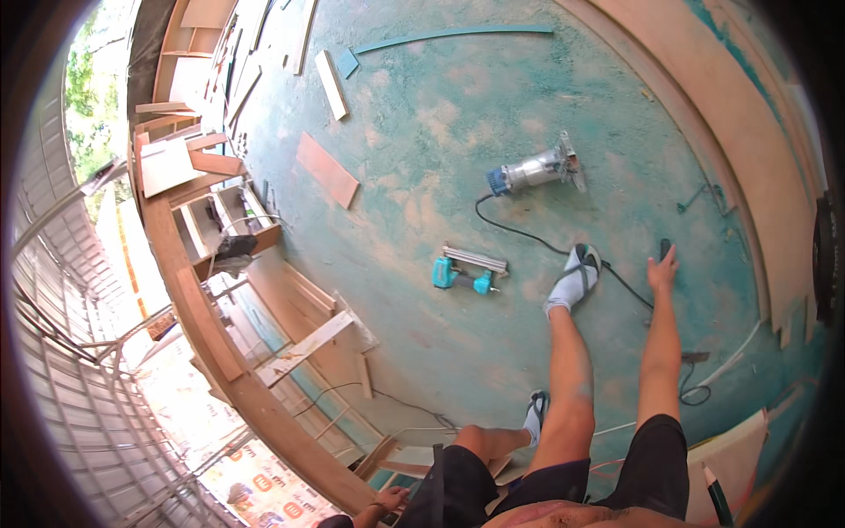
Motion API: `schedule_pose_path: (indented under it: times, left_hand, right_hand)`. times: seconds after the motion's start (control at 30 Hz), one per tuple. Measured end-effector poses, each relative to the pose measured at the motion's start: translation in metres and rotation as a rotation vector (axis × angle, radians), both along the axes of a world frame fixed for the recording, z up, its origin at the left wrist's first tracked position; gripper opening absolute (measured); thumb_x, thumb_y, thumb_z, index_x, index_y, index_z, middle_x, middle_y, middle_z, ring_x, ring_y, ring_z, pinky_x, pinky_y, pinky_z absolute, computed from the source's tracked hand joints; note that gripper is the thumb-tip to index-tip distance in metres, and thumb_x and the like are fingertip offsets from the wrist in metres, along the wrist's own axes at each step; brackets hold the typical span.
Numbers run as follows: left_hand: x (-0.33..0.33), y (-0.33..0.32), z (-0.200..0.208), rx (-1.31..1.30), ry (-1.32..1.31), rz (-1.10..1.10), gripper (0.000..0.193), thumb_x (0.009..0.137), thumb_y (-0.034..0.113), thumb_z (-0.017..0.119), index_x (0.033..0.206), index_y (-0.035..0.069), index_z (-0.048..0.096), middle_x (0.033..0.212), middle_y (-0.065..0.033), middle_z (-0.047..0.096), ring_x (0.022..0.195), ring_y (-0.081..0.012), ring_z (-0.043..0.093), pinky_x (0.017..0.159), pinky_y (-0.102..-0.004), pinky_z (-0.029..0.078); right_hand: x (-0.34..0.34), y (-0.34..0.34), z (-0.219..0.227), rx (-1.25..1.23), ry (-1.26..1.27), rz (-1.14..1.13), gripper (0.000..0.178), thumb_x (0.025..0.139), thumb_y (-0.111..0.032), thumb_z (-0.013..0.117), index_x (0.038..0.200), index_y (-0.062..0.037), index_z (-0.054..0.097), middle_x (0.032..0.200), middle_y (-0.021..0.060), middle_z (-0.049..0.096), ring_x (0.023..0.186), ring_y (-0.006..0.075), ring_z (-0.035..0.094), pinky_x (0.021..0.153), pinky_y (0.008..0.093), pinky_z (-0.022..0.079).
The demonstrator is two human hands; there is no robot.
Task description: The person aligns curved wooden panels on the floor and secures them to a wooden frame using a pneumatic nail gun and a hammer.
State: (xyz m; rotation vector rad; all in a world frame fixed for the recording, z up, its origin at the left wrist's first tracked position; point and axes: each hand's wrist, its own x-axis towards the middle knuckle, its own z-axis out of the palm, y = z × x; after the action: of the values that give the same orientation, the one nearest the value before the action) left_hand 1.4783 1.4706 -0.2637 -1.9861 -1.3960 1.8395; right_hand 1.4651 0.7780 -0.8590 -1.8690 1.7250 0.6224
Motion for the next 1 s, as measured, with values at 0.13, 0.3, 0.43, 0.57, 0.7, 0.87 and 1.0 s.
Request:
schedule_pose_path:
  times: [0.13, 0.3, 0.43, 0.57, 0.7, 0.87, 1.0]
  left_hand:
    - [0.091, -0.017, 0.038, 0.108, -0.037, 0.062, 0.041, 0.101, 0.040, 0.057, 0.117, 0.003, 0.064, 0.093, -0.0133, 0.074, 0.077, -0.0212, 0.072, 0.069, -0.0367, 0.060]
    - [0.200, -0.028, 0.015, 0.015, -0.274, -0.093, 0.039, 0.100, 0.040, 0.059, 0.114, 0.005, 0.066, 0.088, -0.0104, 0.074, 0.074, -0.0186, 0.072, 0.063, -0.0333, 0.059]
    - [0.279, -0.050, -0.008, -0.030, -0.382, -0.065, 0.038, 0.099, 0.040, 0.060, 0.110, 0.004, 0.068, 0.084, -0.0089, 0.072, 0.071, -0.0171, 0.070, 0.061, -0.0317, 0.058]
    - [0.398, -0.088, -0.050, -0.204, -0.334, -0.287, 0.037, 0.099, 0.040, 0.061, 0.111, 0.005, 0.069, 0.082, -0.0077, 0.071, 0.070, -0.0164, 0.070, 0.060, -0.0294, 0.055]
    - [0.576, -0.004, -0.183, -0.464, -0.274, -0.880, 0.040, 0.093, 0.041, 0.063, 0.111, 0.006, 0.070, 0.089, -0.0197, 0.073, 0.082, -0.0290, 0.074, 0.073, -0.0441, 0.055]
    - [0.854, -0.078, -0.407, -0.498, -0.514, -1.021, 0.053, 0.094, 0.050, 0.059, 0.125, 0.007, 0.065, 0.119, -0.0240, 0.067, 0.113, -0.0421, 0.063, 0.096, -0.0491, 0.050]
    - [0.990, -0.205, -0.529, -0.488, -0.757, -1.042, 0.059, 0.089, 0.049, 0.064, 0.130, 0.006, 0.062, 0.126, -0.0252, 0.065, 0.119, -0.0403, 0.061, 0.102, -0.0453, 0.047]
  right_hand:
    - [0.018, -0.016, 0.014, -0.055, 0.162, 0.179, 0.050, 0.095, -0.020, 0.066, 0.138, -0.0089, 0.044, 0.135, 0.0152, 0.056, 0.120, 0.0356, 0.057, 0.093, 0.0485, 0.052]
    - [0.027, -0.038, 0.053, -0.025, 0.133, 0.390, 0.037, 0.094, -0.022, 0.067, 0.124, -0.0054, 0.053, 0.125, 0.0141, 0.055, 0.115, 0.0343, 0.058, 0.089, 0.0449, 0.052]
    - [0.035, -0.052, 0.105, -0.210, -0.051, 0.249, 0.033, 0.097, -0.025, 0.063, 0.121, -0.0045, 0.053, 0.122, 0.0157, 0.054, 0.112, 0.0359, 0.058, 0.087, 0.0450, 0.050]
    - [0.073, -0.055, 0.177, -0.287, -0.219, 0.117, 0.030, 0.098, -0.023, 0.063, 0.115, -0.0020, 0.052, 0.115, 0.0178, 0.052, 0.106, 0.0390, 0.056, 0.086, 0.0440, 0.047]
    - [0.080, -0.030, 0.202, -0.374, -0.276, 0.210, 0.029, 0.097, -0.023, 0.064, 0.114, -0.0021, 0.051, 0.108, 0.0171, 0.053, 0.099, 0.0378, 0.057, 0.082, 0.0436, 0.047]
    - [0.117, 0.022, 0.175, -0.151, -0.111, -0.004, 0.027, 0.093, -0.017, 0.065, 0.111, -0.0023, 0.050, 0.092, 0.0180, 0.059, 0.086, 0.0371, 0.062, 0.077, 0.0443, 0.048]
    - [0.164, 0.099, 0.105, -0.135, -0.053, -0.141, 0.024, 0.090, -0.012, 0.064, 0.107, -0.0033, 0.049, 0.079, 0.0164, 0.061, 0.067, 0.0331, 0.064, 0.064, 0.0443, 0.049]
